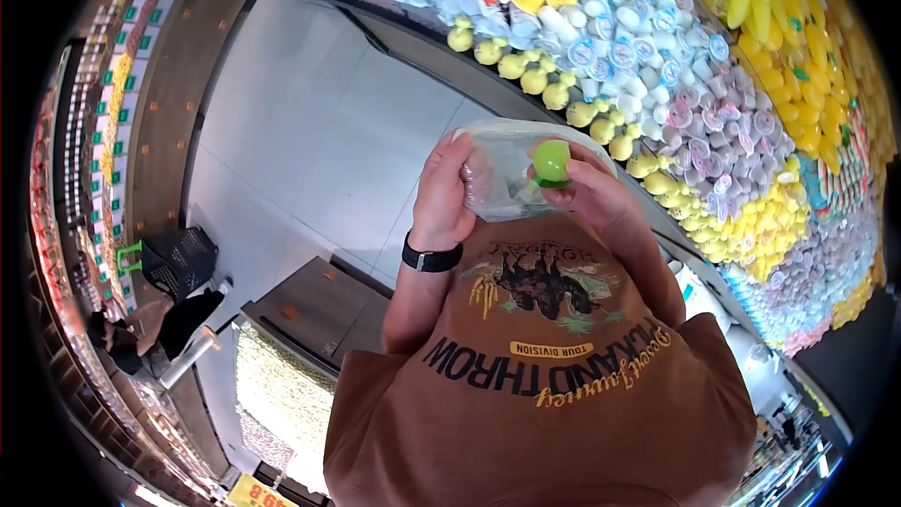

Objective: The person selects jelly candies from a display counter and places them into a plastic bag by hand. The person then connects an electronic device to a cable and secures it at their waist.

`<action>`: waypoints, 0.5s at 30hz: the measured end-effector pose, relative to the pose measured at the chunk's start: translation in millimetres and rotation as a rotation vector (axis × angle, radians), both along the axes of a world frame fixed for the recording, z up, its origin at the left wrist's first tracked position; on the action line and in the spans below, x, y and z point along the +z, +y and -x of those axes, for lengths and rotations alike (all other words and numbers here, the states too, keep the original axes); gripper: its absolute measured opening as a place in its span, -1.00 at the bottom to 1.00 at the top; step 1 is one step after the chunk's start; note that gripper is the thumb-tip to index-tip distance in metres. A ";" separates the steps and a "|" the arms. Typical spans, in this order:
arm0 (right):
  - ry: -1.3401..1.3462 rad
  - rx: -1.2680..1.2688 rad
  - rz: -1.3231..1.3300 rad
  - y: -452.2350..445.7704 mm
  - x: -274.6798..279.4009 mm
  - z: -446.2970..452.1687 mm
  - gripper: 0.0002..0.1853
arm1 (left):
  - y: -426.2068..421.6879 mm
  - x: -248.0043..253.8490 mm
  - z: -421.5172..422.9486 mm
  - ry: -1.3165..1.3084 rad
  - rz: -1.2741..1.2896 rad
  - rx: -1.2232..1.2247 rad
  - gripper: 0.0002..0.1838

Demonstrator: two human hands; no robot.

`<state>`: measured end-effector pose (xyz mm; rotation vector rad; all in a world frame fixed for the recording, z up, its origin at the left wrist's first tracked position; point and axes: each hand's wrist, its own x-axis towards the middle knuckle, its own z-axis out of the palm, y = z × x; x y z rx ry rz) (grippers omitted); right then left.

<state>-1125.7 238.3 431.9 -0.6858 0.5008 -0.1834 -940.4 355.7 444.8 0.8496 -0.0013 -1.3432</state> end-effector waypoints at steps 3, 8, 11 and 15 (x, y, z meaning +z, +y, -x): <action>0.000 -0.022 -0.015 4.9 3.1 -24.2 -0.49 | 10.5 -1.5 -22.8 0.006 -0.012 0.066 -0.81; -0.124 0.001 -0.068 6.9 -8.6 -70.1 -0.50 | 32.9 -6.0 -61.7 -0.044 -0.079 0.205 -0.78; -0.239 0.032 -0.053 7.7 -6.2 -97.5 -0.50 | 49.9 -9.9 -84.2 -0.048 -0.094 0.244 -0.79; -0.282 0.044 -0.007 1.6 2.5 -129.9 -0.48 | 69.6 -11.6 -104.1 0.008 -0.088 0.304 -0.83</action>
